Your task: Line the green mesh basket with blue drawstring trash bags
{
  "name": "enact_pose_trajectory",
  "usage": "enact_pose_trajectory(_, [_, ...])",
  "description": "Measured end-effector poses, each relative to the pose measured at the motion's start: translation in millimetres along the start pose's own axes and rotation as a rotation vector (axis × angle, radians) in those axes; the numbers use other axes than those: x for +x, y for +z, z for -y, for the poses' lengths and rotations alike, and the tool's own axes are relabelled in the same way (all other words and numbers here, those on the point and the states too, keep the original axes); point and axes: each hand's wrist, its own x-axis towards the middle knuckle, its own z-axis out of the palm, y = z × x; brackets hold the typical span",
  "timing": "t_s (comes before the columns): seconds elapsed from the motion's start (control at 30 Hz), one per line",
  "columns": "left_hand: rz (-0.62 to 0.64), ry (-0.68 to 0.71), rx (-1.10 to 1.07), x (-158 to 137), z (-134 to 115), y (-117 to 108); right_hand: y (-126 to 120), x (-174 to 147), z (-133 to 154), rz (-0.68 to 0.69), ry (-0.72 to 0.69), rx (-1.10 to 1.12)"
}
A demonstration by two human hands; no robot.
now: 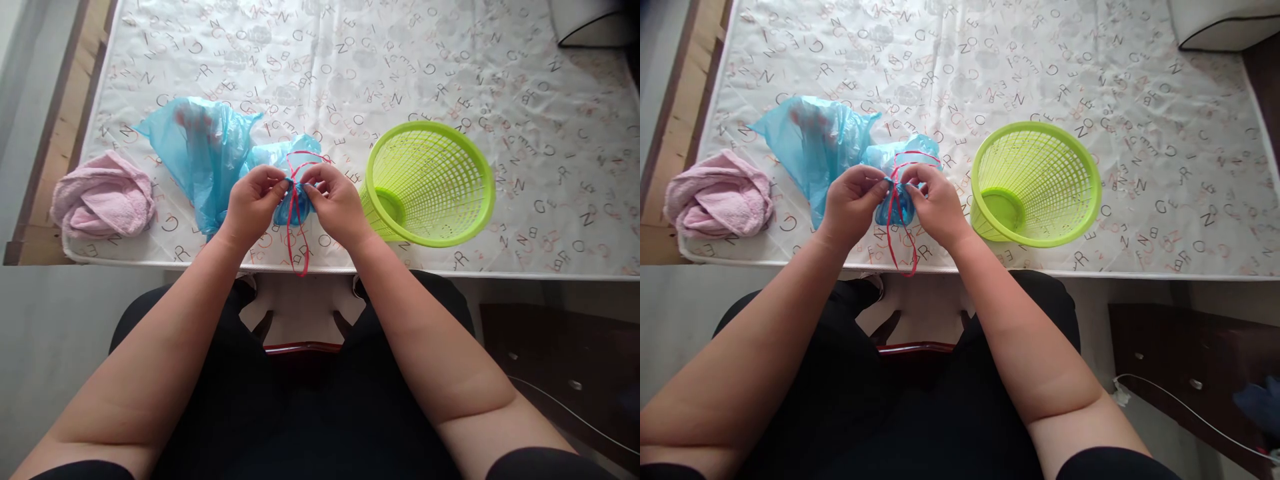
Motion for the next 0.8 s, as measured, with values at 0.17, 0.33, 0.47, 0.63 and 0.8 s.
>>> enact_pose_trajectory(0.17, [0.037, -0.025, -0.041, -2.0, -6.4, 0.8, -2.9, -2.4, 6.8, 0.004, -0.030, -0.073])
enact_pose_trajectory(0.33, [0.042, -0.031, -0.042, -1.3, -5.2, 0.6, -5.2, -6.3, 8.4, 0.037, -0.149, -0.164])
enact_pose_trajectory(0.47, [0.070, -0.060, -0.082, 1.1, -2.8, 2.1, -6.1, -7.1, 3.7, 0.034, -0.204, -0.206])
enact_pose_trajectory(0.63, [0.161, -0.140, -0.169, 1.8, -4.7, -2.1, -7.2, -6.2, -0.2, -0.007, -0.217, -0.284])
enact_pose_trajectory(0.8, [0.169, -0.139, -0.163, 0.6, -1.2, -3.0, -5.9, -5.9, -1.8, -0.015, -0.255, -0.362])
